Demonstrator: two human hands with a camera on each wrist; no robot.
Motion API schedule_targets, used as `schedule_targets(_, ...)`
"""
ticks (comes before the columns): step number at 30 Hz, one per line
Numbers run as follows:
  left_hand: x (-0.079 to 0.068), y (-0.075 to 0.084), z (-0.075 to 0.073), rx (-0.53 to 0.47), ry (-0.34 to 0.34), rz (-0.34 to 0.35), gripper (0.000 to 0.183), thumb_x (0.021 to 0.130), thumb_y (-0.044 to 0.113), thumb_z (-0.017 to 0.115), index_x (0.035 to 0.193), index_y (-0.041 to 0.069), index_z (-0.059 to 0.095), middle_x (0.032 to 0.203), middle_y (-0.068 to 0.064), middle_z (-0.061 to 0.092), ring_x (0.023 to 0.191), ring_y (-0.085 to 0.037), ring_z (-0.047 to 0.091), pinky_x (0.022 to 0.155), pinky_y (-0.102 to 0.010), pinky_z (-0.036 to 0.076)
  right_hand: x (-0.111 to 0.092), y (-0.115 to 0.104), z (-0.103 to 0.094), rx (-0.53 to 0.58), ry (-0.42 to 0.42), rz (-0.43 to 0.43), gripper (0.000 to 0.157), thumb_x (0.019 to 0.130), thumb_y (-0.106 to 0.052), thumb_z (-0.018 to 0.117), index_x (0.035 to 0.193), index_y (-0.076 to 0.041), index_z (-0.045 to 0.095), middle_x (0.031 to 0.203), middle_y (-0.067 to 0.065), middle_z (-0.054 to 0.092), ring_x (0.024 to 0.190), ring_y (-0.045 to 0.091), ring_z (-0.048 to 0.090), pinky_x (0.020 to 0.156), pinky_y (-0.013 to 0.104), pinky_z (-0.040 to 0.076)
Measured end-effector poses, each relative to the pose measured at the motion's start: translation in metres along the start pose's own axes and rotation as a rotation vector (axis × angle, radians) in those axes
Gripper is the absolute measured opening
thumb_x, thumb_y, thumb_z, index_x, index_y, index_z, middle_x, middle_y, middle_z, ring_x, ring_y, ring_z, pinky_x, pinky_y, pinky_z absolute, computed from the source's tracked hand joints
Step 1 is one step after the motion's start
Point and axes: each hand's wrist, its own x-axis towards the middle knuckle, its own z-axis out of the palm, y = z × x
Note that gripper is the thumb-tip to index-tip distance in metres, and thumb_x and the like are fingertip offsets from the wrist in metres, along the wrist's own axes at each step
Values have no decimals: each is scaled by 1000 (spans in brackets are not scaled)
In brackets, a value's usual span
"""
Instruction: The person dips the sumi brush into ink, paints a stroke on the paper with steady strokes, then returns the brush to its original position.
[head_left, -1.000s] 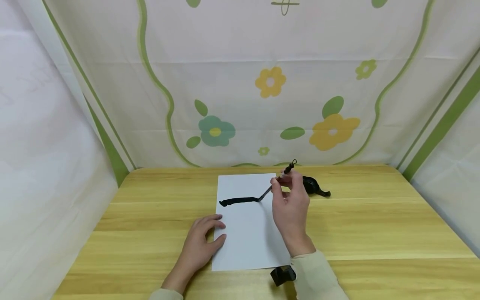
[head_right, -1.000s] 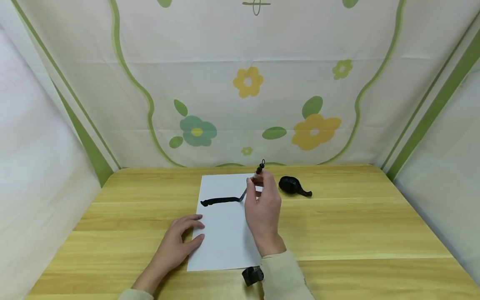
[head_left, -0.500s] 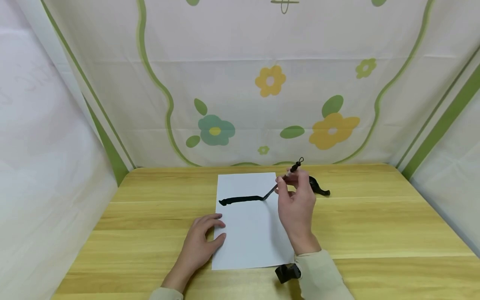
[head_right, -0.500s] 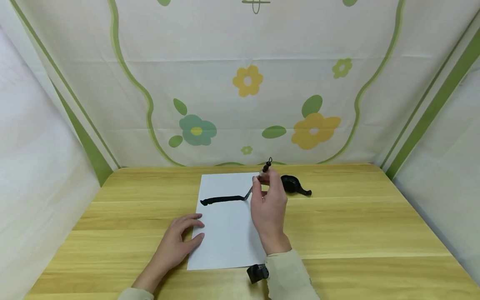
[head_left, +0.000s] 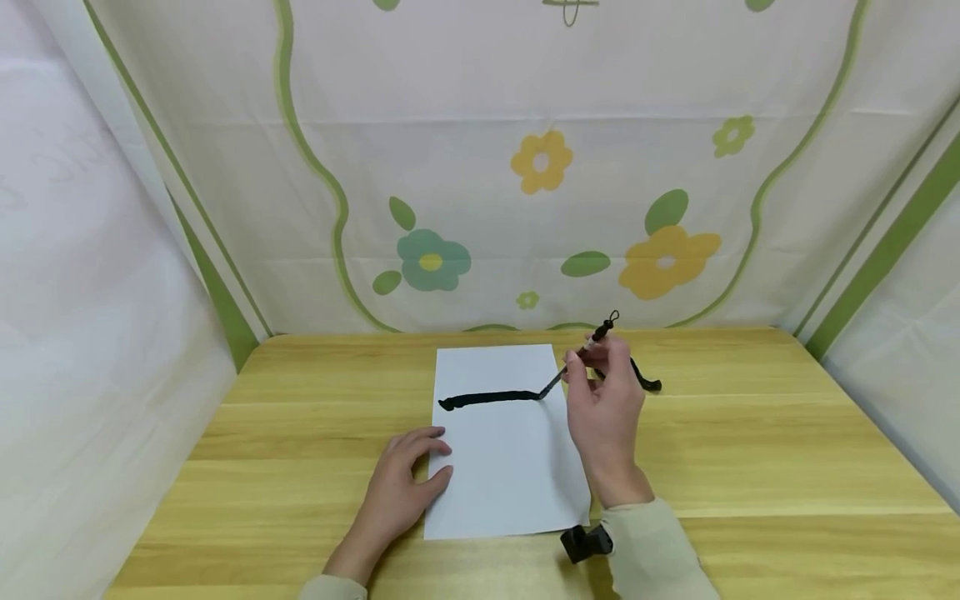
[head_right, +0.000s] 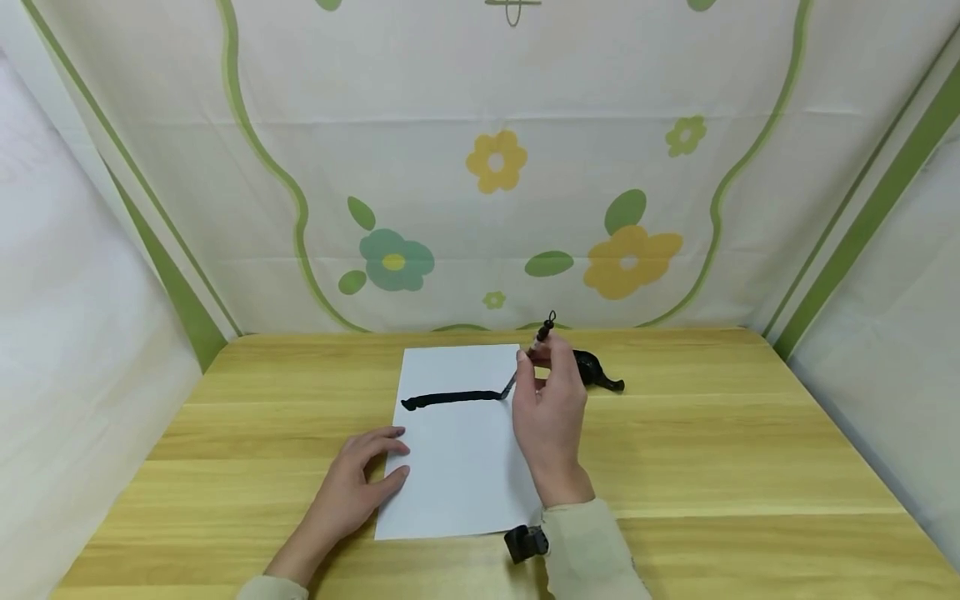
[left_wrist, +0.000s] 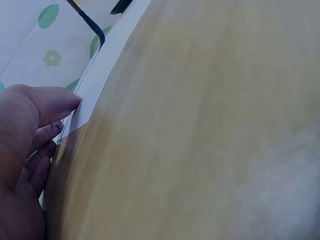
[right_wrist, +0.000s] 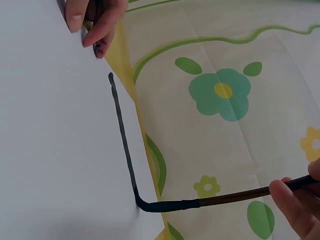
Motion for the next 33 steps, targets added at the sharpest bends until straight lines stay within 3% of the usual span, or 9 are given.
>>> schedule_targets(16, 1, 2, 0, 8, -5, -2, 20, 92, 10, 84, 102, 26, 78, 143, 5, 70, 139, -26, 56, 119, -56, 45, 3, 1, -7, -30, 0, -4, 20, 103, 0, 67, 121, 5, 58, 105, 19, 71, 86, 33, 77, 71, 7, 56)
schedule_targets(33, 1, 2, -1, 16, -11, -9, 19, 93, 11, 83, 104, 25, 79, 144, 5, 70, 141, -28, 55, 120, -57, 43, 4, 3, -11, -72, 34, -42, 21, 103, -2, 69, 120, 4, 60, 102, 18, 73, 84, 26, 74, 72, 8, 53)
